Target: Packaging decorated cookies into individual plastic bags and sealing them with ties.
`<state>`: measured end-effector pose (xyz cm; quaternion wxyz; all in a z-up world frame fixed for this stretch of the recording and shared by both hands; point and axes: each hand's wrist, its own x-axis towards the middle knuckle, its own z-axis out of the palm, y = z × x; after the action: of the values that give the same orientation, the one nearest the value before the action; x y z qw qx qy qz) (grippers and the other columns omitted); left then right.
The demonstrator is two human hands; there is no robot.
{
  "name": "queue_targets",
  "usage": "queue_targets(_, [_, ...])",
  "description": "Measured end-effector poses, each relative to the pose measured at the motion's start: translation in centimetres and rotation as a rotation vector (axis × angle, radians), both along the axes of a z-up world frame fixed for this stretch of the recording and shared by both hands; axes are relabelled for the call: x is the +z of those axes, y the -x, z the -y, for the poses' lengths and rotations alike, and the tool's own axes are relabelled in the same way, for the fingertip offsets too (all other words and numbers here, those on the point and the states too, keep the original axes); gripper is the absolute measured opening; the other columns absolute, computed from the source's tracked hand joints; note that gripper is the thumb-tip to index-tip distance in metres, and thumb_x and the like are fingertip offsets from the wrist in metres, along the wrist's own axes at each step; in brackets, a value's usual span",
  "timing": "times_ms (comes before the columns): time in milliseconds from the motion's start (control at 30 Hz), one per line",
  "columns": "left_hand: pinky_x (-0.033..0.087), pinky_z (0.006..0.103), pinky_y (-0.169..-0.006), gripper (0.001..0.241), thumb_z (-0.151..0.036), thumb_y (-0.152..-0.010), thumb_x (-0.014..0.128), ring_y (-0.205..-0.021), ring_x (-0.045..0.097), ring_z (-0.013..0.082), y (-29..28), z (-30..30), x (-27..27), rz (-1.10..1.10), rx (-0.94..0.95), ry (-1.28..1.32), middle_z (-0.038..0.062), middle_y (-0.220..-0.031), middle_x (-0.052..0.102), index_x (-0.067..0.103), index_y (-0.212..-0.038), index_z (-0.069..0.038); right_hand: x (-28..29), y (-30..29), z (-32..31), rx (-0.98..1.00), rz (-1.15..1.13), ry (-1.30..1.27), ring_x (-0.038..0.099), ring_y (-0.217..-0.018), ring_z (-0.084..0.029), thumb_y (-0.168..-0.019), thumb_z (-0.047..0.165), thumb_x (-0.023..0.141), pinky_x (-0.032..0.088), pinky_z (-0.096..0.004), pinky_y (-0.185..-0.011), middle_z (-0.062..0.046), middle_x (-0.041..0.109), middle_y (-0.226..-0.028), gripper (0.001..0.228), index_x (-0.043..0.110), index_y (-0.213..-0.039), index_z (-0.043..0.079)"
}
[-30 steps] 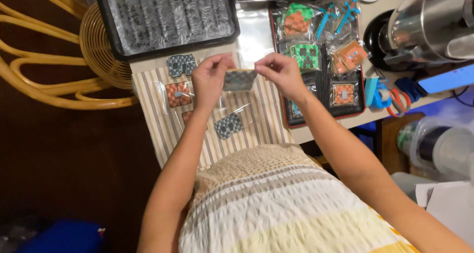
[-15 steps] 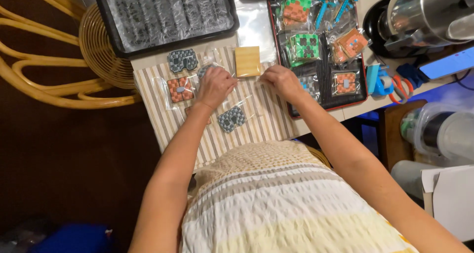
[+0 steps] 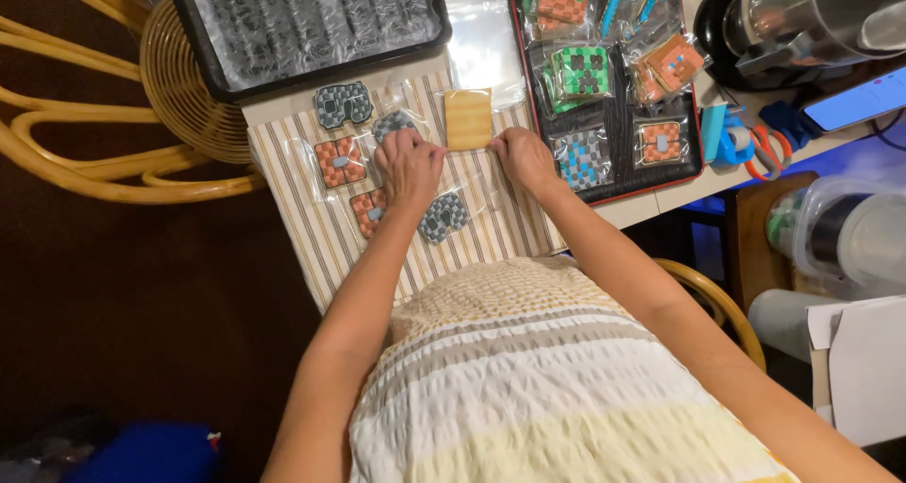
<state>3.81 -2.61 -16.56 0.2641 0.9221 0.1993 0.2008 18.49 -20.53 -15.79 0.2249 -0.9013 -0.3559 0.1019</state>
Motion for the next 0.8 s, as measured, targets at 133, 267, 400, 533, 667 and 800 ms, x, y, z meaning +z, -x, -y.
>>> queue_targets(133, [0.032, 0.0487, -0.099, 0.021, -0.032, -0.088, 0.079, -0.111, 0.046, 0.0291, -0.5, 0.1, -0.5, -0.056, 0.038, -0.007, 0.006, -0.106, 0.056, 0.079, -0.082, -0.011, -0.2, 0.0, -0.3, -0.147, -0.168, 0.115, 0.068, -0.094, -0.042, -0.101, 0.037, 0.063, 0.052, -0.051, -0.081, -0.023, 0.071, -0.098, 0.037, 0.072, -0.098, 0.002])
queue_targets(267, [0.032, 0.0485, -0.099, 0.022, -0.031, -0.088, 0.078, -0.111, 0.046, 0.0299, -0.9, 0.1, 0.1, -0.084, 0.047, -0.02, 0.008, -0.108, 0.056, 0.078, -0.083, -0.01, 0.6, 0.1, -0.8, -0.188, -0.212, 0.177, 0.068, -0.095, -0.042, -0.102, 0.041, 0.057, 0.052, -0.052, -0.084, -0.023, 0.072, -0.098, 0.04, 0.072, -0.099, 0.003])
queue_targets(400, [0.033, 0.0471, -0.098, 0.024, -0.03, -0.09, 0.076, -0.11, 0.046, 0.0299, -1.2, 0.2, 1.0, -0.165, 0.057, 0.012, 0.009, -0.109, 0.057, 0.078, -0.083, -0.007, 0.1, -0.1, -1.0, -0.188, -0.209, 0.21, 0.068, -0.094, -0.043, -0.103, 0.042, 0.054, 0.052, -0.053, -0.083, -0.023, 0.072, -0.097, 0.042, 0.072, -0.099, 0.003])
queue_targets(533, [0.033, 0.0462, -0.098, 0.026, -0.029, -0.089, 0.074, -0.111, 0.046, 0.0303, -1.6, 0.3, 2.3, -0.197, 0.08, 0.005, 0.01, -0.108, 0.057, 0.078, -0.084, -0.003, -0.8, -0.5, -1.2, -0.203, -0.189, 0.273, 0.067, -0.095, -0.044, -0.106, 0.043, 0.048, 0.051, -0.055, -0.083, -0.024, 0.072, -0.097, 0.048, 0.072, -0.096, 0.003])
queue_targets(667, [0.034, 0.0459, -0.099, 0.029, -0.028, -0.088, 0.072, -0.112, 0.046, 0.0305, -2.4, 0.3, 3.3, -0.28, 0.097, -0.009, 0.011, -0.11, 0.059, 0.079, -0.084, 0.0, -0.8, -1.1, -1.8, -0.217, -0.211, 0.325, 0.067, -0.097, -0.045, -0.106, 0.044, 0.045, 0.051, -0.056, -0.086, -0.024, 0.072, -0.099, 0.051, 0.074, -0.092, 0.003])
queue_targets(800, [0.033, 0.0449, -0.099, 0.034, -0.031, -0.088, 0.069, -0.112, 0.046, 0.0307, -3.6, 0.1, 4.5, -0.407, 0.088, -0.006, 0.014, -0.113, 0.058, 0.079, -0.086, 0.002, -2.1, -2.0, -1.8, -0.239, -0.248, 0.324, 0.067, -0.099, -0.045, -0.105, 0.045, 0.048, 0.051, -0.054, -0.087, -0.026, 0.071, -0.1, 0.053, 0.074, -0.092, 0.001])
